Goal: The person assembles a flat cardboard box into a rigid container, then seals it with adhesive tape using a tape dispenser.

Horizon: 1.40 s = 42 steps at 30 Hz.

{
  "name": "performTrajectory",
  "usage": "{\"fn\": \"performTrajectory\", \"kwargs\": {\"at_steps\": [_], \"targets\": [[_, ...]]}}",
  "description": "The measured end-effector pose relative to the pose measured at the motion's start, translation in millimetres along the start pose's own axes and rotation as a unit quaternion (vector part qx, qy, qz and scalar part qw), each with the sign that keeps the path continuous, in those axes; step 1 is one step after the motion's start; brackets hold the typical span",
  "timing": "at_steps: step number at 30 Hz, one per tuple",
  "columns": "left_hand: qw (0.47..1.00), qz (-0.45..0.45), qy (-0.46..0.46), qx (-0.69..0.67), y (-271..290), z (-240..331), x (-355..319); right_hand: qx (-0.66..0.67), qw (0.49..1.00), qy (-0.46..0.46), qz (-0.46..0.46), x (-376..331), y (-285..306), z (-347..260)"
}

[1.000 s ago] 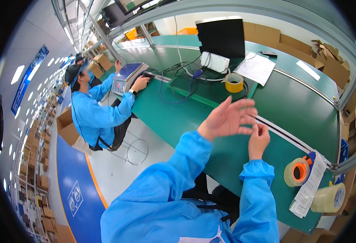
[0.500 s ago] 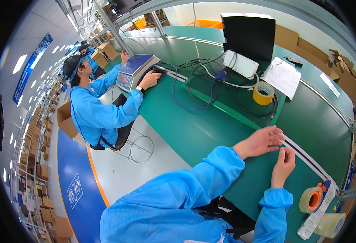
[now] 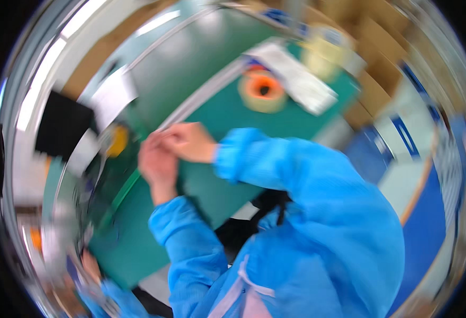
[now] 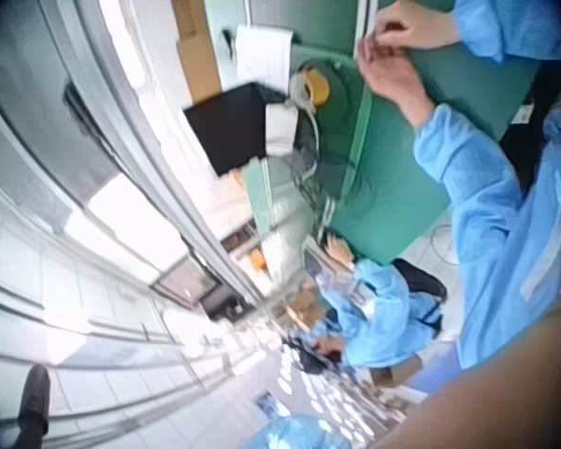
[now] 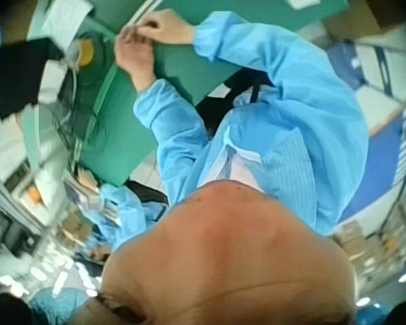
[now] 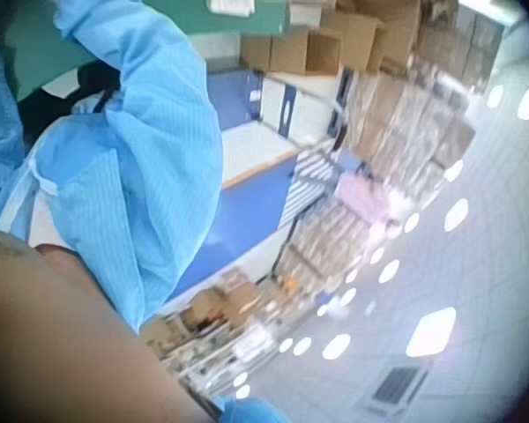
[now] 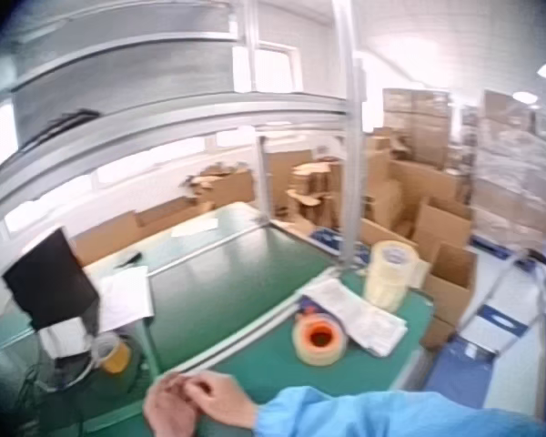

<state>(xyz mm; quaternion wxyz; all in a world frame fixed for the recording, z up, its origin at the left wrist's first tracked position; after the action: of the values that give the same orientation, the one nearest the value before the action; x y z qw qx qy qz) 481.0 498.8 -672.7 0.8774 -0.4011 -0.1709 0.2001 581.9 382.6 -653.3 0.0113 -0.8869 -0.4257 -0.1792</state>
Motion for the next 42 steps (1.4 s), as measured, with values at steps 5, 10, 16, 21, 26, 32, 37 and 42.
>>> {"fn": "performTrajectory", "kwargs": {"at_steps": [5,10,16,21,26,32,37,42], "targets": [[0.999,0.002,0.047,-0.008,2.4,-0.6,2.0,-0.005,1.000,0.016,0.014,-7.1,24.7,-16.1],[0.996,-0.025,0.081,-0.032,-14.7,-16.9,5.0,-0.021,0.997,0.040,0.063,-33.1,49.2,-18.5],[0.999,-0.009,0.050,-0.015,2.4,7.2,-17.5,-0.022,0.980,0.199,-0.018,-172.1,35.2,-64.3],[0.998,0.022,0.055,0.024,-10.6,-10.3,-4.8,-0.069,0.996,-0.041,0.029,-354.6,125.4,-54.8],[0.968,0.040,0.010,0.249,-16.1,-20.7,-2.5,-0.135,0.898,-0.164,0.385,-438.6,213.0,-59.3],[0.906,0.125,-0.074,0.397,-52.4,-51.8,-7.5,-0.089,0.813,-0.250,0.519,-507.9,225.1,-28.5],[0.882,0.172,-0.095,0.428,-56.8,-58.0,-0.2,-0.104,0.843,-0.271,0.452,-485.3,266.2,28.9],[0.854,0.181,-0.083,0.481,-49.7,-55.6,3.6,-0.242,0.831,-0.260,0.427,-355.2,433.9,125.2]]}}
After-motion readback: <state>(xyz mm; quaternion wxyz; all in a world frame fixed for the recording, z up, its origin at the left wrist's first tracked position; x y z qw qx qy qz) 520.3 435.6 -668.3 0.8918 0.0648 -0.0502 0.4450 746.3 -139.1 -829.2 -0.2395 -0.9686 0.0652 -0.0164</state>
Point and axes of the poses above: each hand's wrist, its own x-axis towards the middle knuckle, its own y-axis out of the back of the hand, z = x × y, the point moved 2 cm from there along x, towards the middle knuckle, and after that the axes turned 7 degrees about -z, right-handed, at the moved point
